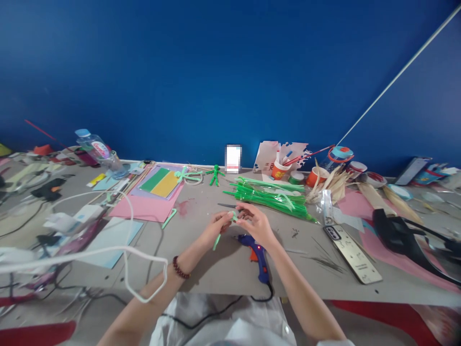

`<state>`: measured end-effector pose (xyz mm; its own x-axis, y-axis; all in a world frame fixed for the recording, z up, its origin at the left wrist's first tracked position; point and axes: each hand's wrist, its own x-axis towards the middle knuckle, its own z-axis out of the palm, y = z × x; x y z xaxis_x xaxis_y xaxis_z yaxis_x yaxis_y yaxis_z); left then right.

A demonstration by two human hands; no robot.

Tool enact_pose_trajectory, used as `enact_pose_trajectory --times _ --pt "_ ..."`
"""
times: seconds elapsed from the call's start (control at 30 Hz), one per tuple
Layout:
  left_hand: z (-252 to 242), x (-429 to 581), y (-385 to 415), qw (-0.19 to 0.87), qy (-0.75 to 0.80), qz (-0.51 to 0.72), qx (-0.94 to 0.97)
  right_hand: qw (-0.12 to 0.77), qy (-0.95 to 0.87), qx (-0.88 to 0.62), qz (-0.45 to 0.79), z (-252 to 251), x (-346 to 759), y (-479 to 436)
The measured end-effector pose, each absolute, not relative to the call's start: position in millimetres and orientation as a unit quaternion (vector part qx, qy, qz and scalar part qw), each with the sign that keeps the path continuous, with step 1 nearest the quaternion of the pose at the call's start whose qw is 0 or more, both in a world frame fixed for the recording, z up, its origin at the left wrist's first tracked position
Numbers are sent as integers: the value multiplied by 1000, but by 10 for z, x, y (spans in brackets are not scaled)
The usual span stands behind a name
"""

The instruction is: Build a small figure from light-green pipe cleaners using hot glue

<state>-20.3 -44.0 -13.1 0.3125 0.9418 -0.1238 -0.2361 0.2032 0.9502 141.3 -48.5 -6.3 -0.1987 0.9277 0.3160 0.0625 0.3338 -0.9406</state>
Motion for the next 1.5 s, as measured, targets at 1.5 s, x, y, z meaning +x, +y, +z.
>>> enact_pose_trajectory --times 1.5 --pt "48 -265 -516 583 394 403 586 489 -708 -391 326 -53 1417 -555"
